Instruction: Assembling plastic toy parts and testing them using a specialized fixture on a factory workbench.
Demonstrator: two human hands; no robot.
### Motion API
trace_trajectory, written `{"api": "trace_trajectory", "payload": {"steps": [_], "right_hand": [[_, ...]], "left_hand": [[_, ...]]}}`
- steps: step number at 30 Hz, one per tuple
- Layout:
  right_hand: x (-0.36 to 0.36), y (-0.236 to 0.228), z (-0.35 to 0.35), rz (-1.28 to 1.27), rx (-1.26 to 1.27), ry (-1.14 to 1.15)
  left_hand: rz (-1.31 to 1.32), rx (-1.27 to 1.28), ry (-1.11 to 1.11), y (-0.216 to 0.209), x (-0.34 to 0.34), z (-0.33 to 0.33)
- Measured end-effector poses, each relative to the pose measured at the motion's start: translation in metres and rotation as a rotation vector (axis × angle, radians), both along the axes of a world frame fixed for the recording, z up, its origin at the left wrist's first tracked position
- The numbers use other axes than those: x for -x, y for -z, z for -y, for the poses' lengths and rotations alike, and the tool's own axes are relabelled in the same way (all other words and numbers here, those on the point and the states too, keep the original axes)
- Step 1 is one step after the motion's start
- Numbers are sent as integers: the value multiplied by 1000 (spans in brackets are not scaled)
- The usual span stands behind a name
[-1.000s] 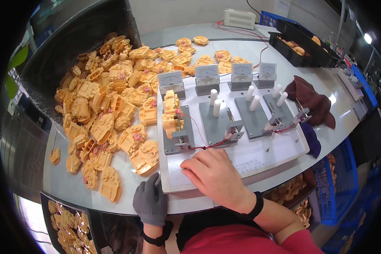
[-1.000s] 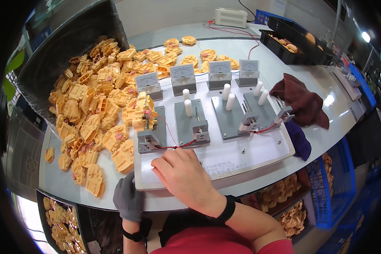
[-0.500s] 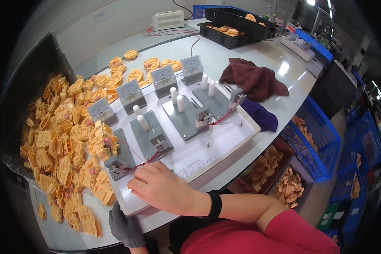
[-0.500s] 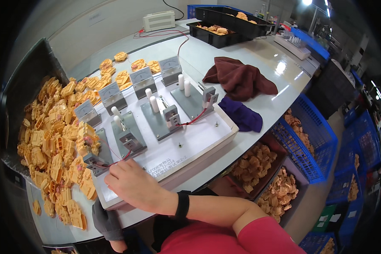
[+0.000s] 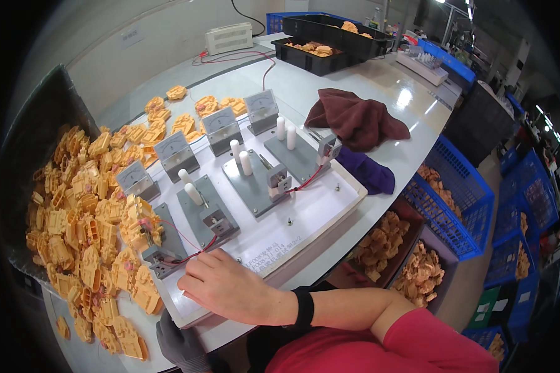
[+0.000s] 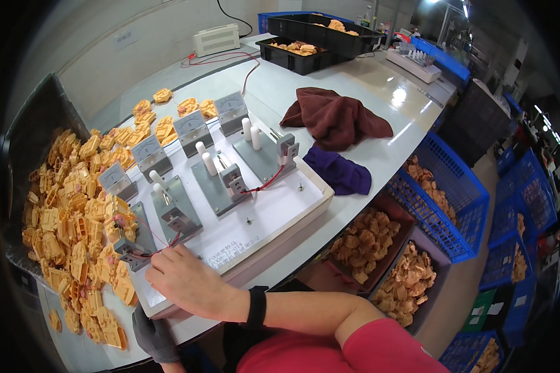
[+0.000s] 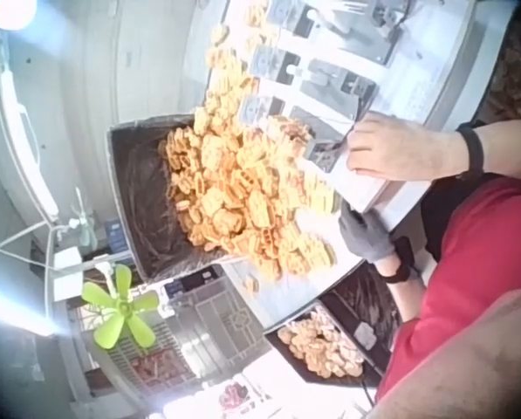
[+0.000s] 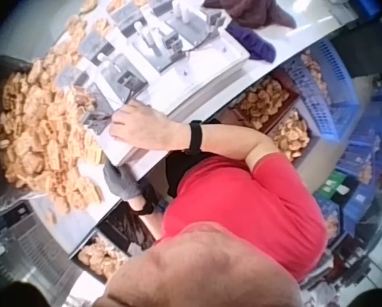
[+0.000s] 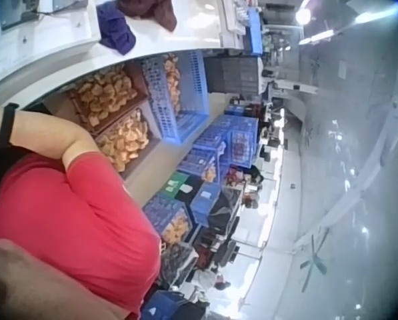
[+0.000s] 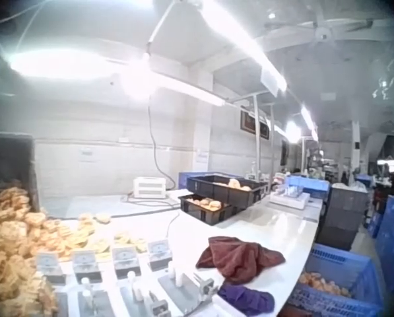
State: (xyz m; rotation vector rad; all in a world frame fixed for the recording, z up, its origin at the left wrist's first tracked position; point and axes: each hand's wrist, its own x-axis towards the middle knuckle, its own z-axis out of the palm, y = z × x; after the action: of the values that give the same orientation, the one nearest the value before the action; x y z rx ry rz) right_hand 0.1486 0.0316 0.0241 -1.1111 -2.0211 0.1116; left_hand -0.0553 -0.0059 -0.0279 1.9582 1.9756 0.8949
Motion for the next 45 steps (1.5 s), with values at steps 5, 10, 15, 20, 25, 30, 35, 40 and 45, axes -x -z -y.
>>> {"api": "trace_trajectory", "payload": {"steps": [5,10,15,20,25,30,35,40,45], "right_hand": [[-2,3,-2,5,-15,-3],[3,2,-1,6,-27,8],[2,4,-3,16,-37,18],[2,5,-2,12,-40,17],[-1,4,-2,8,-47,14],[-1,3,-2,2,-43,1],[3,3,-3,-9,-47,-28],[-3,2,-5,-2,-4,-44],[1,0,-6,-15,-17,-17]], "left_hand": [[5,-4,0,4,2,-1],[-155,104,-40,-18,0,8],[-47,7,13,1,5,-2],[35,-9,36,9,9,-3],[39,-29,15,7,5,-2],[33,-17,21,6,5,-3],[24,-75,-11,5,6,2],[-21,-136,9,4,-3,-3],[-36,-137,-26,-1,-2,-1]]}}
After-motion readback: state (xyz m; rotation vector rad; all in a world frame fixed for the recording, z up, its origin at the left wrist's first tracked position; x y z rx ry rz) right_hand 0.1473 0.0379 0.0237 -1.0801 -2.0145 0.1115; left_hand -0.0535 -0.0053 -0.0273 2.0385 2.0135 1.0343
